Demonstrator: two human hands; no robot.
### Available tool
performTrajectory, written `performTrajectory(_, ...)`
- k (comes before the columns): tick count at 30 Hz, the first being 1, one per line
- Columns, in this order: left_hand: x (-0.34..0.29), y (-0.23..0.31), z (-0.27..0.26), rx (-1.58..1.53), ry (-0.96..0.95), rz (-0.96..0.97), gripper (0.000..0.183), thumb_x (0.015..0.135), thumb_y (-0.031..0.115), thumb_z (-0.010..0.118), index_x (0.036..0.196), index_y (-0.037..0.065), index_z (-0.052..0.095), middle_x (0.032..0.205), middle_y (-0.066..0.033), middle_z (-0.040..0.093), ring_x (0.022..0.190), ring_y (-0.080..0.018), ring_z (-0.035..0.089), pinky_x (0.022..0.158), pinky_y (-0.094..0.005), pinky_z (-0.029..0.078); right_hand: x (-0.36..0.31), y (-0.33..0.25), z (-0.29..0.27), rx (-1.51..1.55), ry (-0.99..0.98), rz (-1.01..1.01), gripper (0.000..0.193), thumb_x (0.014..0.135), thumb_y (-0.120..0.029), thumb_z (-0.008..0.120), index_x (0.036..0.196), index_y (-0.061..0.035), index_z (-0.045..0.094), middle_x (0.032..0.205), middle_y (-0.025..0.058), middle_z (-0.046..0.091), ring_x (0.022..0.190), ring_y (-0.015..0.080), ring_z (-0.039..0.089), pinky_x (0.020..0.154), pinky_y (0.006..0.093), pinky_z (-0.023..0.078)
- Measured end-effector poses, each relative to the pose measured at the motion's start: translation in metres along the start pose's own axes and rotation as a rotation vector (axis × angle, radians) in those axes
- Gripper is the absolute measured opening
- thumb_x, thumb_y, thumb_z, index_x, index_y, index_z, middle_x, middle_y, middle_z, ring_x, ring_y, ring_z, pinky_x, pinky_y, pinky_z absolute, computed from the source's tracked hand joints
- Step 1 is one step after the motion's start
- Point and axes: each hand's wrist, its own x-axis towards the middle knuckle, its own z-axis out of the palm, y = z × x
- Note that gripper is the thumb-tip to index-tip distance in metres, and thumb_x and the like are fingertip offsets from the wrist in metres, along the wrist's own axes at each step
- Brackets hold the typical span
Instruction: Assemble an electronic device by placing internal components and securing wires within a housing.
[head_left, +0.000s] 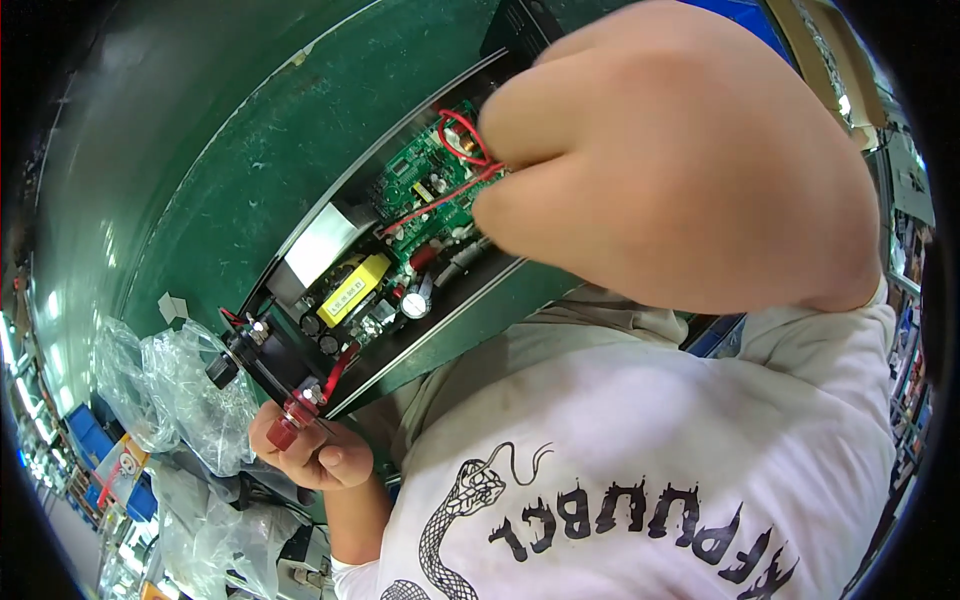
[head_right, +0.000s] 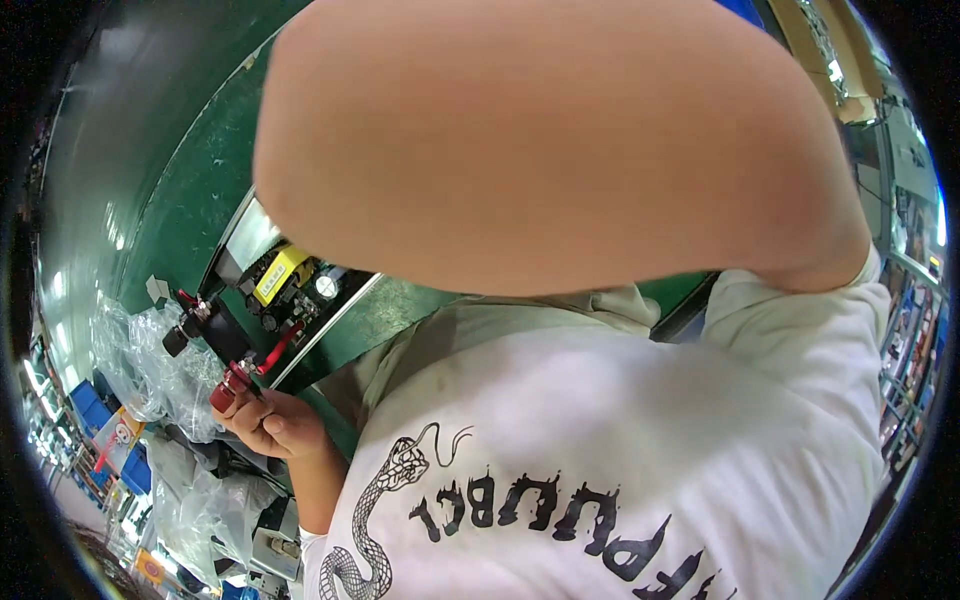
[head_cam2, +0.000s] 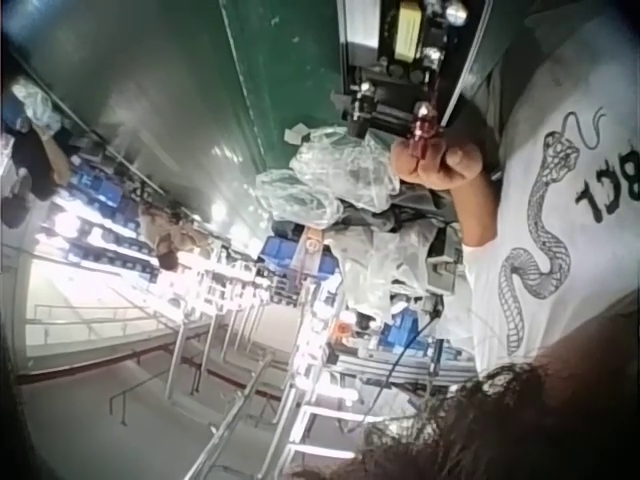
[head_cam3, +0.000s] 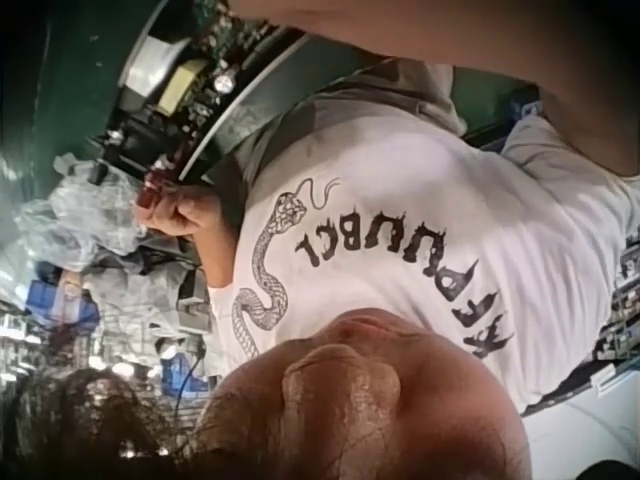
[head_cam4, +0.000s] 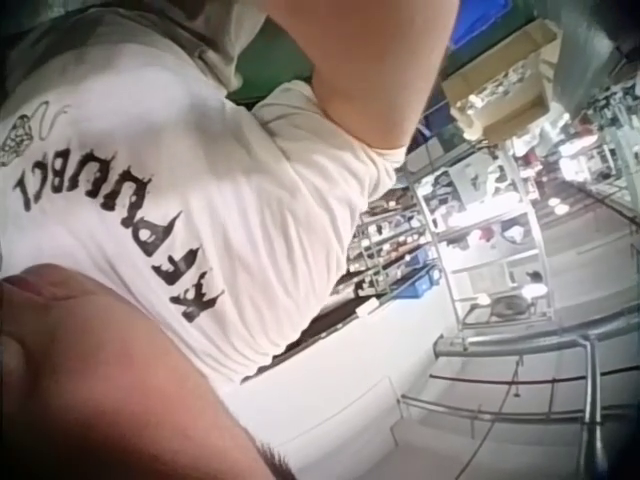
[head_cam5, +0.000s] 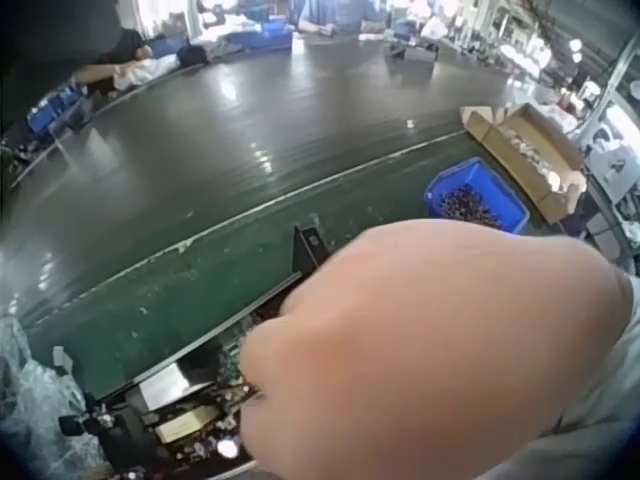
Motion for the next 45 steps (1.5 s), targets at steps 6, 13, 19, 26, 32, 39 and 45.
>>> performTrajectory(6,0.062,0.051,0.003,0.181,0.09,0.464,0.026,0.091,0.037,0.061,0.088,0.01,0.06,0.105,-0.01,0.061,0.102,-0.0312,0.055,0.094,-0.0444,0.041,-0.02,-0.035,0.043,0.561,0.589,0.294,0.028,0.072,-0.003,0.082,0.098,0.0006,0.071,0.071,0.0077,0.059,0.053,0.0214,0.053,0.046,0.0309,0.039)
performTrajectory(13,0.112,0.106,0.05,0.697,-0.644,0.238,0.03,0.087,0.037,0.069,0.109,0.019,0.079,0.121,0.0057,0.072,0.119,-0.0284,0.054,0.103,-0.0448,0.024,-0.005,-0.044,0.078,0.702,0.749,0.355,0.034,0.078,0.005,0.078,0.109,0.0036,0.066,0.073,0.0073,0.062,0.053,0.0185,0.052,0.048,0.0297,0.04)
performTrajectory(19,0.114,0.105,0.055,0.733,-0.718,0.205,0.026,0.087,0.033,0.071,0.108,0.021,0.08,0.119,0.008,0.072,0.116,-0.0231,0.057,0.101,-0.0432,0.024,-0.006,-0.05,0.087,0.66,0.689,0.331,0.028,0.073,0.009,0.077,0.099,0.0038,0.069,0.068,0.0082,0.06,0.054,0.0209,0.056,0.047,0.0316,0.044)
performTrajectory(26,0.109,0.097,0.06,0.722,-0.668,0.253,0.02,0.085,0.026,0.073,0.103,0.021,0.08,0.112,0.0083,0.073,0.101,-0.0164,0.062,0.094,-0.0402,0.027,-0.019,-0.038,0.065,0.662,0.441,0.35,0.021,0.071,0.005,0.077,0.09,0.0011,0.07,0.064,0.0067,0.057,0.05,0.021,0.054,0.044,0.0327,0.042)
performTrajectory(32,0.107,0.098,0.063,0.728,-0.666,0.234,0.021,0.085,0.026,0.074,0.103,0.017,0.079,0.106,0.0066,0.073,0.085,-0.0115,0.057,0.091,-0.0379,0.027,-0.02,-0.034,0.066,0.636,0.363,0.326,0.019,0.067,0.004,0.077,0.083,-0.0015,0.069,0.063,0.0057,0.055,0.048,0.0217,0.053,0.043,0.0333,0.041)
performTrajectory(39,0.106,0.098,0.063,0.747,-0.676,0.266,0.022,0.084,0.025,0.074,0.104,0.015,0.078,0.105,0.0065,0.072,0.081,-0.0119,0.053,0.088,-0.0382,0.027,-0.02,-0.034,0.063,0.622,0.274,0.336,0.017,0.066,0.003,0.076,0.08,-0.003,0.069,0.062,0.0049,0.052,0.049,0.0229,0.053,0.044,0.0346,0.042)
performTrajectory(45,0.103,0.097,0.064,0.756,-0.674,0.276,0.024,0.084,0.024,0.072,0.106,0.013,0.078,0.106,0.0056,0.072,0.079,-0.0127,0.052,0.086,-0.0379,0.027,-0.02,-0.037,0.066,0.59,0.297,0.361,0.016,0.067,0.002,0.077,0.08,-0.0033,0.069,0.063,0.005,0.051,0.051,0.0236,0.053,0.046,0.0352,0.044)
